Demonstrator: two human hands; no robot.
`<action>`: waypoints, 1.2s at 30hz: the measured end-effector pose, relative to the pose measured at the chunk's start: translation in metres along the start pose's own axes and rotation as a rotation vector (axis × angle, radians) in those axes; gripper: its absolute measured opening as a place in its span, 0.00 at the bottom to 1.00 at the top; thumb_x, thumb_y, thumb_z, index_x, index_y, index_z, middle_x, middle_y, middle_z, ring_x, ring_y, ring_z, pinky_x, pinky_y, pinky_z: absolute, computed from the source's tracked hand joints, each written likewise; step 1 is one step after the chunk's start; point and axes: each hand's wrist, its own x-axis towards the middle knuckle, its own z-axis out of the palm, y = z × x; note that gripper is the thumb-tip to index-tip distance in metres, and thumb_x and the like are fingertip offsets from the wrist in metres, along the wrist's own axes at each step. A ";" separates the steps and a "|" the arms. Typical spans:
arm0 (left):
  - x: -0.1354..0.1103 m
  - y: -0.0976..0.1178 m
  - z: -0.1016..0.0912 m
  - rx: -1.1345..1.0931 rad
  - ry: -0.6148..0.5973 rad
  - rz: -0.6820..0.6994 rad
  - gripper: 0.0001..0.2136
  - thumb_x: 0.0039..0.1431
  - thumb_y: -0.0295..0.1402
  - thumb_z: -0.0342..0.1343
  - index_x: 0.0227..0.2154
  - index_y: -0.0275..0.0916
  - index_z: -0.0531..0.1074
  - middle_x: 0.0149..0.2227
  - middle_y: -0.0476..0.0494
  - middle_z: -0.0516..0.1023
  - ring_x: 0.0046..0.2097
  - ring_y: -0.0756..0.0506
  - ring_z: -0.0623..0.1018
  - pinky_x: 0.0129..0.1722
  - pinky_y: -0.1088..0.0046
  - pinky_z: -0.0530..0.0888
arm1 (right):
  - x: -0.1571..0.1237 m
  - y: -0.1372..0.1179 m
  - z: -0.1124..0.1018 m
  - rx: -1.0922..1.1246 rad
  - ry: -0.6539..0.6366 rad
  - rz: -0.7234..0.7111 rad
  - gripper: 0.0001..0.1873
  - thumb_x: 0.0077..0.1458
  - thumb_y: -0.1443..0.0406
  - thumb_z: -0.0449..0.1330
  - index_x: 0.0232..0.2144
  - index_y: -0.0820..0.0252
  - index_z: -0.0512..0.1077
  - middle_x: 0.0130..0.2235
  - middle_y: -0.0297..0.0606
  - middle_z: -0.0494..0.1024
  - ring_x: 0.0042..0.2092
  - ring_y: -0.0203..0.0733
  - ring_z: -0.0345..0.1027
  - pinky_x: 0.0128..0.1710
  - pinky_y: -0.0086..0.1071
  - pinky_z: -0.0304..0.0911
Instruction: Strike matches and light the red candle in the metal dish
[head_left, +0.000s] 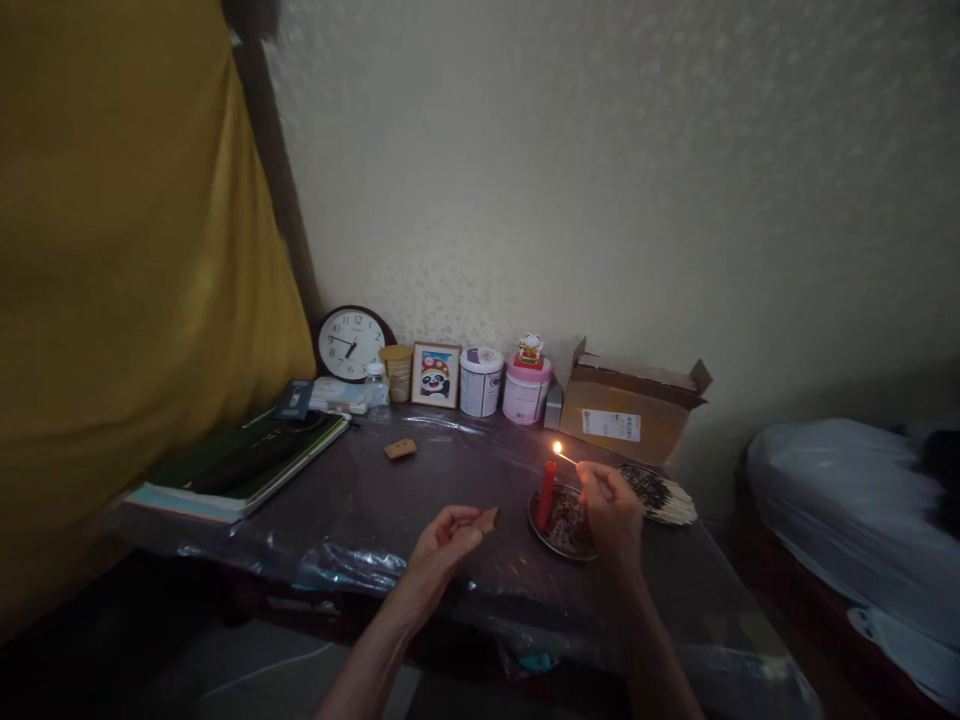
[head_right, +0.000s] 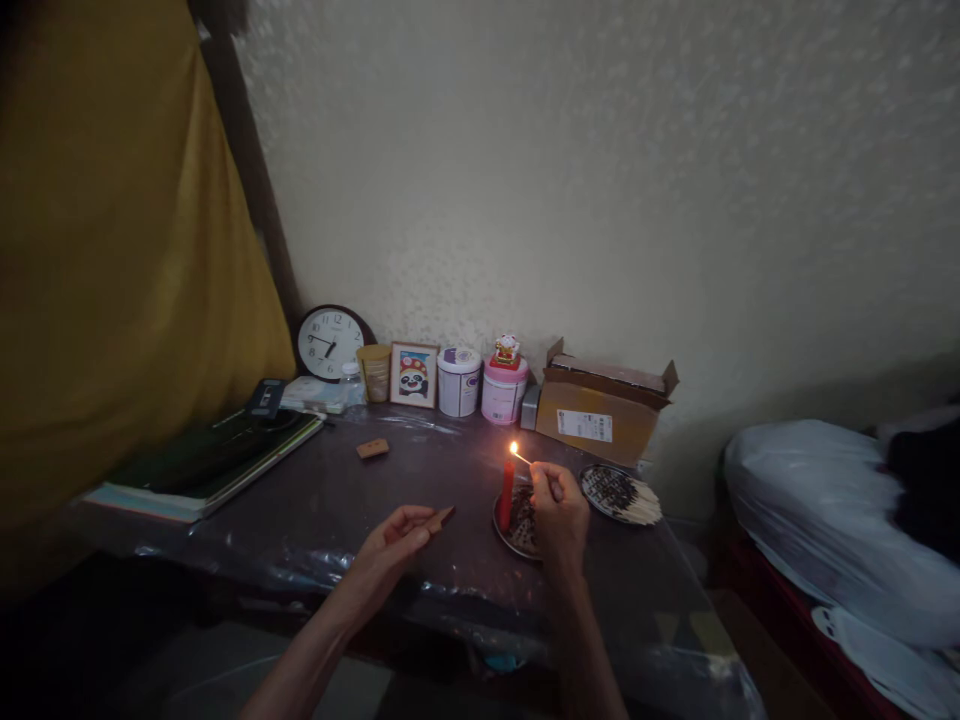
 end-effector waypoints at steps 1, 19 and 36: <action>0.000 0.000 0.000 -0.005 -0.002 0.000 0.12 0.47 0.34 0.61 0.37 0.39 0.72 0.39 0.44 0.78 0.40 0.47 0.73 0.42 0.73 0.64 | 0.000 0.001 0.000 -0.001 -0.010 -0.002 0.15 0.47 0.55 0.57 0.29 0.62 0.73 0.24 0.36 0.75 0.21 0.35 0.63 0.19 0.26 0.56; -0.003 0.004 0.001 0.017 0.000 0.006 0.11 0.49 0.34 0.60 0.37 0.40 0.72 0.40 0.45 0.78 0.42 0.46 0.73 0.43 0.72 0.63 | 0.001 0.011 0.002 -0.064 -0.018 -0.064 0.17 0.47 0.54 0.56 0.29 0.61 0.75 0.19 0.34 0.74 0.23 0.40 0.67 0.22 0.30 0.59; -0.004 0.009 0.006 0.018 0.027 -0.005 0.12 0.46 0.35 0.62 0.35 0.39 0.72 0.38 0.43 0.78 0.40 0.45 0.73 0.43 0.69 0.64 | 0.001 0.007 0.002 -0.105 -0.036 -0.013 0.15 0.45 0.55 0.57 0.29 0.62 0.73 0.28 0.40 0.78 0.29 0.42 0.69 0.27 0.31 0.59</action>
